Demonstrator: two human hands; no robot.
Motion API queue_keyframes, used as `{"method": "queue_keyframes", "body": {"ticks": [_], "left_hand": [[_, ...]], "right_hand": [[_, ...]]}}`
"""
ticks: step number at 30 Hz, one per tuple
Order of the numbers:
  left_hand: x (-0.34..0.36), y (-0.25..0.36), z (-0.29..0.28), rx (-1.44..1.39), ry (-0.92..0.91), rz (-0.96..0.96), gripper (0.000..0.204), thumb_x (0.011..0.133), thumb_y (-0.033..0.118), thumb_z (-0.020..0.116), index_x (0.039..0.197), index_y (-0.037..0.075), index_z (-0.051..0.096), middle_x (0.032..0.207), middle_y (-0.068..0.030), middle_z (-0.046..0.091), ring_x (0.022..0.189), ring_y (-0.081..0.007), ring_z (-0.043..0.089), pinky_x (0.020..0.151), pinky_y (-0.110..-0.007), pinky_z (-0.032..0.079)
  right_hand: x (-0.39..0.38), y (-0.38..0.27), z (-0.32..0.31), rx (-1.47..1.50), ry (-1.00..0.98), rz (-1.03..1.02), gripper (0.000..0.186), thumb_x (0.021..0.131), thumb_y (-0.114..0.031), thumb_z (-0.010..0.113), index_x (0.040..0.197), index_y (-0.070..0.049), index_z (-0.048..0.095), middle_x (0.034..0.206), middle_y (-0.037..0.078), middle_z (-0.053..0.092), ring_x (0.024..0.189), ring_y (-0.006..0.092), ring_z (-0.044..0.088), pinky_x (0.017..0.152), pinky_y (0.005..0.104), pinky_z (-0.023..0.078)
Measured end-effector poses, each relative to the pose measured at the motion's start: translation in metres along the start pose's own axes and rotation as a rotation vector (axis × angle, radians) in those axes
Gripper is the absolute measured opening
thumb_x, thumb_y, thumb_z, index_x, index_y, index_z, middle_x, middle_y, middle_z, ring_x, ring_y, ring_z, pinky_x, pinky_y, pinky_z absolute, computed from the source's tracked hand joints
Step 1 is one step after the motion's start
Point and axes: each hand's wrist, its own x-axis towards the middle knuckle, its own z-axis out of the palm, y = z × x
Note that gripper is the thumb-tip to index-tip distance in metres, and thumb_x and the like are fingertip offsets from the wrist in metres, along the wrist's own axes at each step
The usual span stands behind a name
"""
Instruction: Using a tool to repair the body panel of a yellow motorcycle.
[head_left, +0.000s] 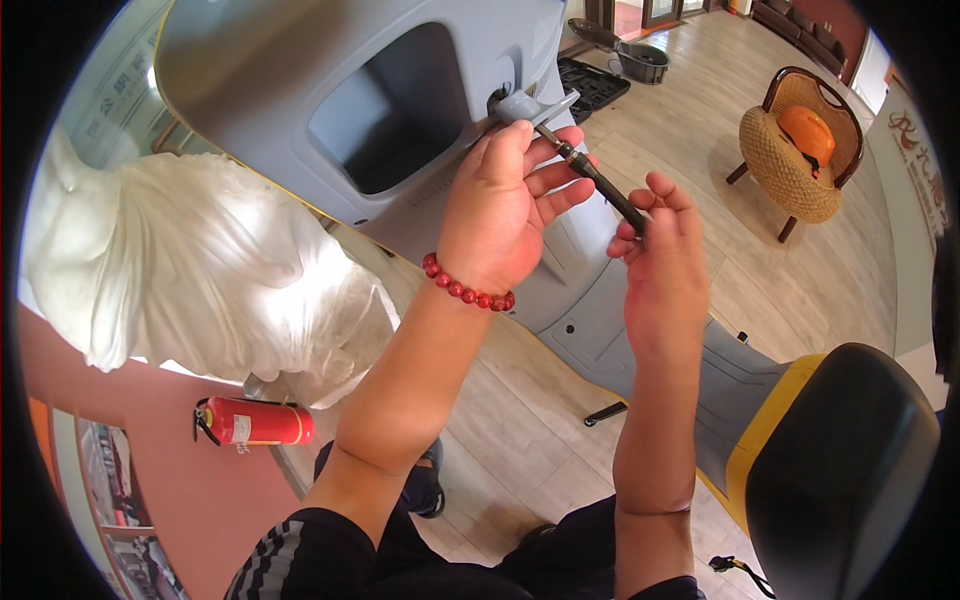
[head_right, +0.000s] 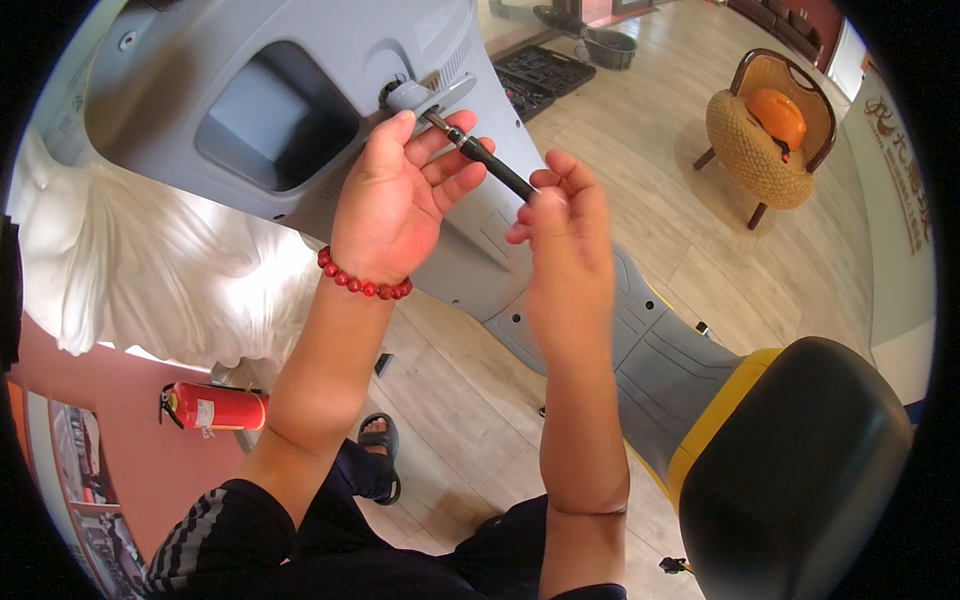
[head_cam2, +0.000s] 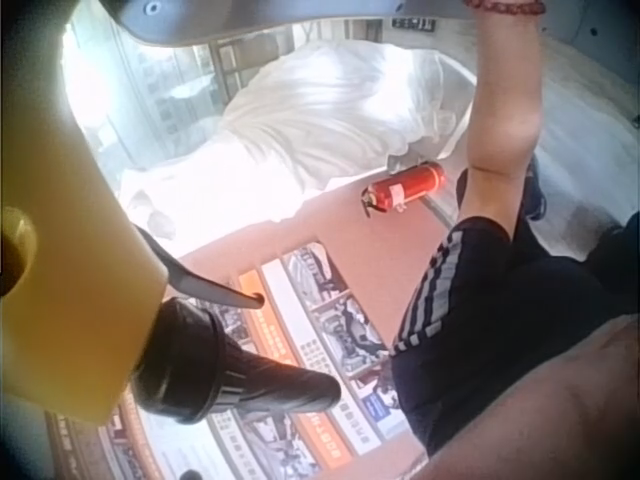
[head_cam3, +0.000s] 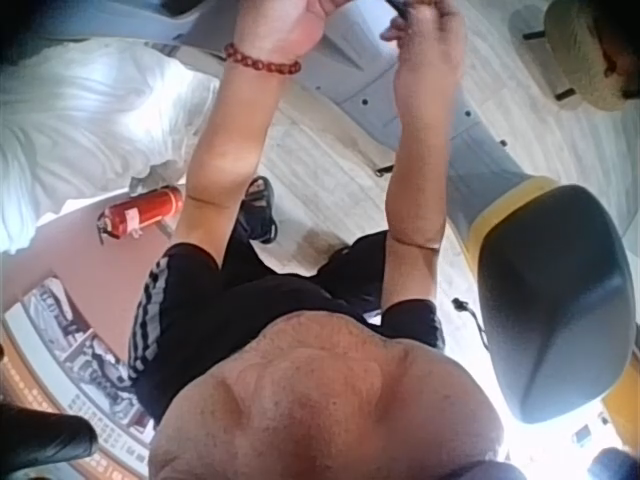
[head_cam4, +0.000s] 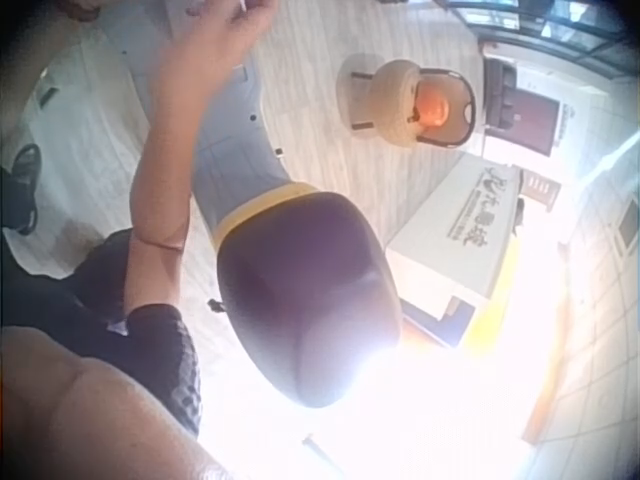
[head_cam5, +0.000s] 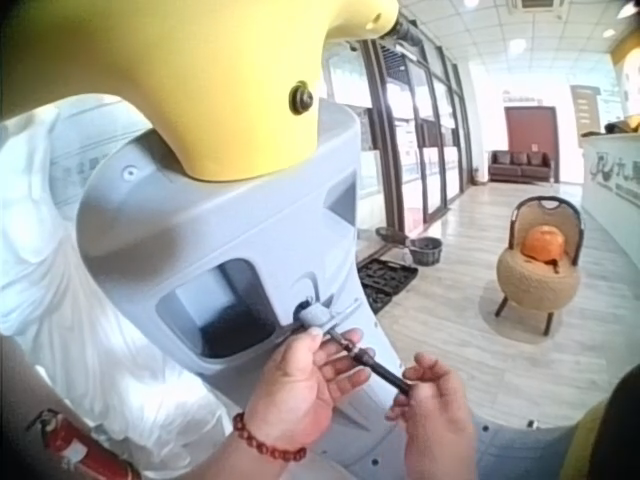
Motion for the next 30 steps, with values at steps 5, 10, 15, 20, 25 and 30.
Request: {"method": "queue_keyframes", "body": {"ticks": [5,10,15,20,25,30], "left_hand": [[0.001,-0.002,-0.004,0.030,0.012,0.016,0.036,0.095,0.029,0.042,0.114,-0.001,0.047,0.109,-0.0143,0.059,0.094,-0.0252,0.062,0.078,-0.032,0.053],[0.003,-0.003,-0.003,0.025,-0.004,0.032,0.035,0.095,0.029,0.042,0.112,-0.001,0.048,0.107,-0.0142,0.060,0.092,-0.0249,0.063,0.077,-0.031,0.053],[0.000,0.001,-0.004,0.041,0.010,0.027,0.026,0.094,0.026,0.044,0.099,0.001,0.051,0.099,-0.0110,0.062,0.086,-0.0202,0.063,0.074,-0.030,0.053],[0.001,-0.002,-0.004,0.030,0.008,0.029,0.028,0.093,0.027,0.045,0.102,0.002,0.052,0.101,-0.0122,0.062,0.090,-0.0212,0.062,0.080,-0.032,0.051],[0.001,-0.002,-0.007,0.027,-0.022,0.018,0.034,0.093,0.031,0.046,0.110,0.002,0.051,0.108,-0.0149,0.062,0.097,-0.0225,0.061,0.086,-0.035,0.051],[0.001,-0.002,-0.007,0.035,-0.006,0.007,0.034,0.093,0.032,0.047,0.110,0.003,0.050,0.108,-0.0150,0.062,0.095,-0.0220,0.061,0.086,-0.036,0.051]], "right_hand": [[0.001,-0.007,-0.008,0.554,-0.019,0.369,0.036,0.095,-0.010,0.040,0.121,0.014,0.043,0.117,0.021,0.051,0.101,0.0286,0.057,0.088,0.0369,0.051],[0.005,0.000,-0.008,0.898,0.005,0.534,0.039,0.096,-0.012,0.035,0.119,0.019,0.040,0.114,0.030,0.052,0.112,0.0366,0.055,0.098,0.0418,0.048],[0.002,-0.005,-0.011,0.651,-0.270,0.707,0.031,0.096,-0.019,0.044,0.111,0.007,0.053,0.078,0.014,0.058,0.073,0.0244,0.058,0.065,0.0331,0.048],[-0.004,0.001,-0.007,-0.866,-0.126,-0.204,0.019,0.092,-0.018,0.054,0.104,-0.003,0.059,0.060,0.008,0.052,0.054,0.0167,0.053,0.049,0.0329,0.040],[-0.006,0.004,-0.001,-0.358,-0.044,-0.033,0.026,0.093,-0.016,0.053,0.113,0.000,0.055,0.079,0.007,0.056,0.063,0.0159,0.054,0.053,0.0298,0.042],[0.000,-0.001,-0.006,0.497,-0.005,0.208,0.035,0.094,-0.019,0.050,0.117,0.008,0.050,0.096,0.009,0.055,0.074,0.0158,0.054,0.058,0.0258,0.044]]}}
